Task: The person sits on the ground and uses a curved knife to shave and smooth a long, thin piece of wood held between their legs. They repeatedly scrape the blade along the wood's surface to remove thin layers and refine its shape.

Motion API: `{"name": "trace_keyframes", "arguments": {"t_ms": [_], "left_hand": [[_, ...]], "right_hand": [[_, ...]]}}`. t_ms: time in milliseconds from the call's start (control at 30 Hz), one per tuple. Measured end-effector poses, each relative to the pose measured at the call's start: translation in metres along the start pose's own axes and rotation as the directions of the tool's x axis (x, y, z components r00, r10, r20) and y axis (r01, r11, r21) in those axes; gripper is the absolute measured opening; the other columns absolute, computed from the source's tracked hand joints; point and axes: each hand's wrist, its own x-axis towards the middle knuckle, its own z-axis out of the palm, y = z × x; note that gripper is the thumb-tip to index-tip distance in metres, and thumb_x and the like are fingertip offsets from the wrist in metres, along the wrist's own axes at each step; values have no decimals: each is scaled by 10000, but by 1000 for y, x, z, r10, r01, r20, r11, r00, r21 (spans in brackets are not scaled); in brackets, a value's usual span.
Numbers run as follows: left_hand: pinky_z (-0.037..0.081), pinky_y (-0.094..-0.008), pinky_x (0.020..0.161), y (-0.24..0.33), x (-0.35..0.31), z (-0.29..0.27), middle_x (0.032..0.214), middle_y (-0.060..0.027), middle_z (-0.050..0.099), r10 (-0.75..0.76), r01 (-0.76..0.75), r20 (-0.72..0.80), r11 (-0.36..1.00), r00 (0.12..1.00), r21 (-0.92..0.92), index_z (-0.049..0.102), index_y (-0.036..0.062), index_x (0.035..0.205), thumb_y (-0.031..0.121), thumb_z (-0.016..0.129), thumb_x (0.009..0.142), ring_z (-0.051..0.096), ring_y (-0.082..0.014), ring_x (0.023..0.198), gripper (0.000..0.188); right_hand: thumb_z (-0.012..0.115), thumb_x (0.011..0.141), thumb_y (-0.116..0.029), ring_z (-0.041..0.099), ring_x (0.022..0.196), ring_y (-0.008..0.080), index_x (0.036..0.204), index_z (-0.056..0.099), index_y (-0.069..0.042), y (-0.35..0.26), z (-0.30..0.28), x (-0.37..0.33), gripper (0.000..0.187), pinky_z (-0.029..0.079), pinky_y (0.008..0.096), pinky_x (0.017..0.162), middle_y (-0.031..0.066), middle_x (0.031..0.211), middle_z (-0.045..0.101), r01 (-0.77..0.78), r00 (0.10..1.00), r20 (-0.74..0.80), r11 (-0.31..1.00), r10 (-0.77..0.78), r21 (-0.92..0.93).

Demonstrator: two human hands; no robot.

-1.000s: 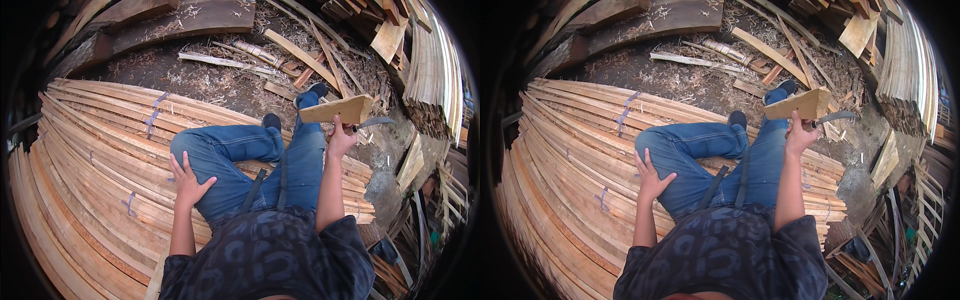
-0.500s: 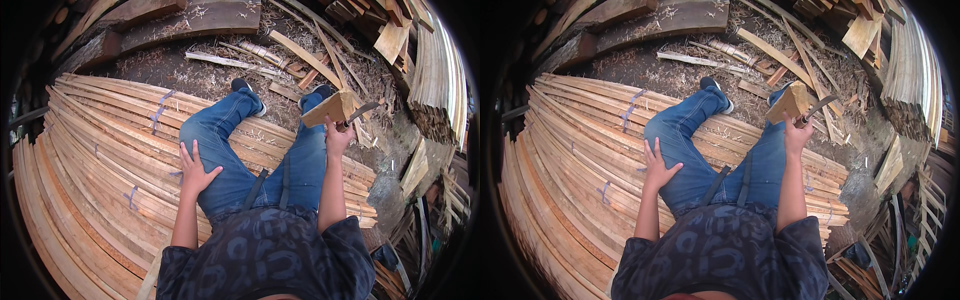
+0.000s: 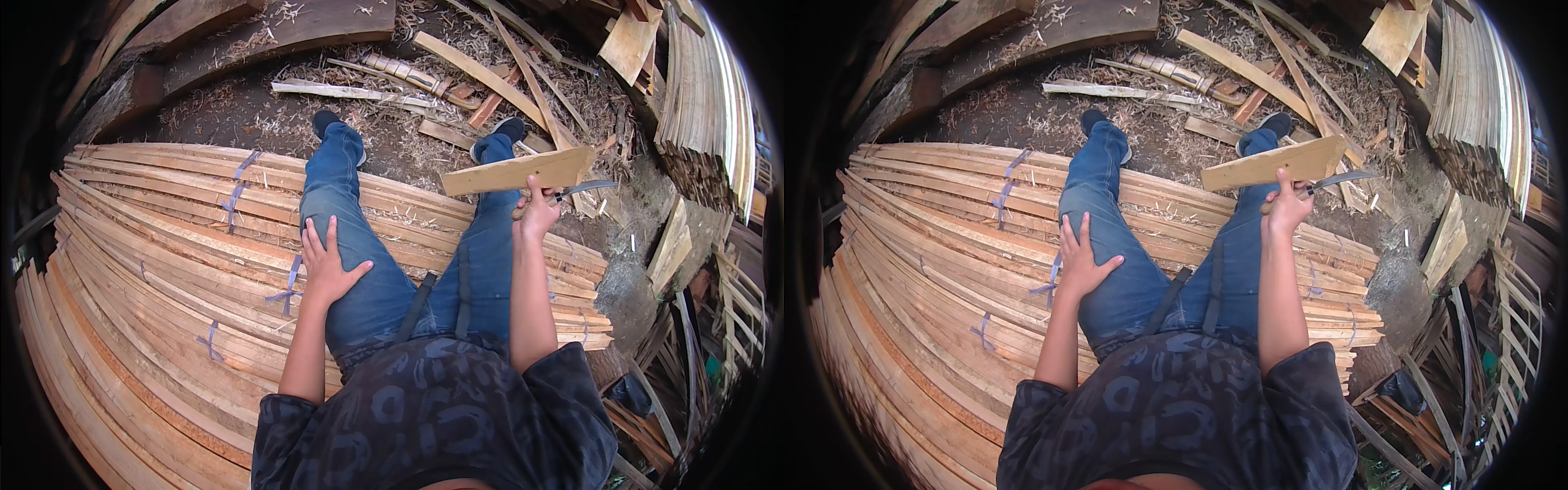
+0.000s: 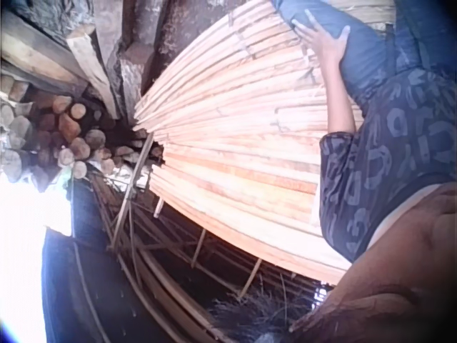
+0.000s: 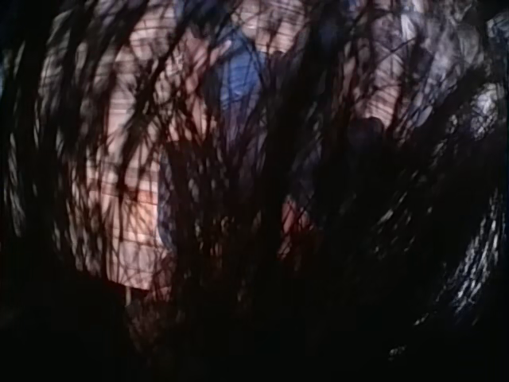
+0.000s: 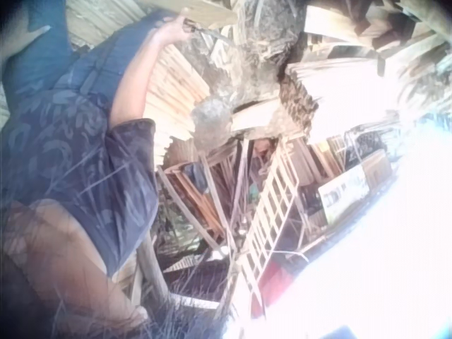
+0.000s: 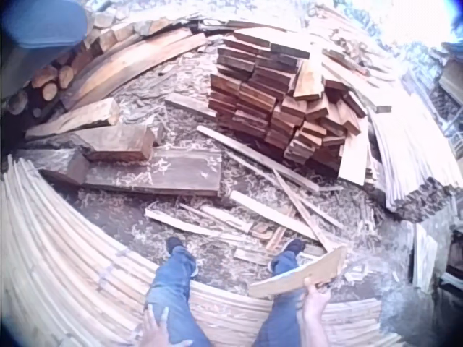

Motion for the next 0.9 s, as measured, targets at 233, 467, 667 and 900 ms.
{"name": "trace_keyframes", "arguments": {"t_ms": [233,467,667,900], "left_hand": [[124,-639,1119,9,10,-1,1544,-312,-28,-1,1,-2,999,1000,40,82,182,1546,612,752,691,33,-495,1432,1168],[193,-567,1127,9,84,-27,1489,-277,214,26,-38,-266,998,964,-42,380,90,1407,390,789,731,181,-437,1410,845],[453,-390,963,-29,280,-20,1131,-183,620,-106,142,94,757,990,-638,540,7,1219,257,750,811,593,-296,1089,522],[440,-439,974,-57,496,78,1313,-177,500,-471,509,298,421,830,-751,336,-10,1419,313,654,887,507,-256,1190,699]], "right_hand": [[753,795,-21,536,558,100,888,464,-90,32,4,4,312,425,228,365,16,831,536,-66,997,-49,997,65,-24],[756,797,-37,543,597,90,909,482,-110,81,20,26,305,417,222,368,-8,807,535,-169,986,-20,973,167,-160],[741,804,-21,513,553,96,928,494,-87,150,45,90,284,410,216,354,-7,814,517,-252,968,-71,919,242,-302],[728,850,-100,626,719,93,955,515,-103,243,64,182,238,387,210,406,28,914,636,-404,899,3,834,437,-374]]}}
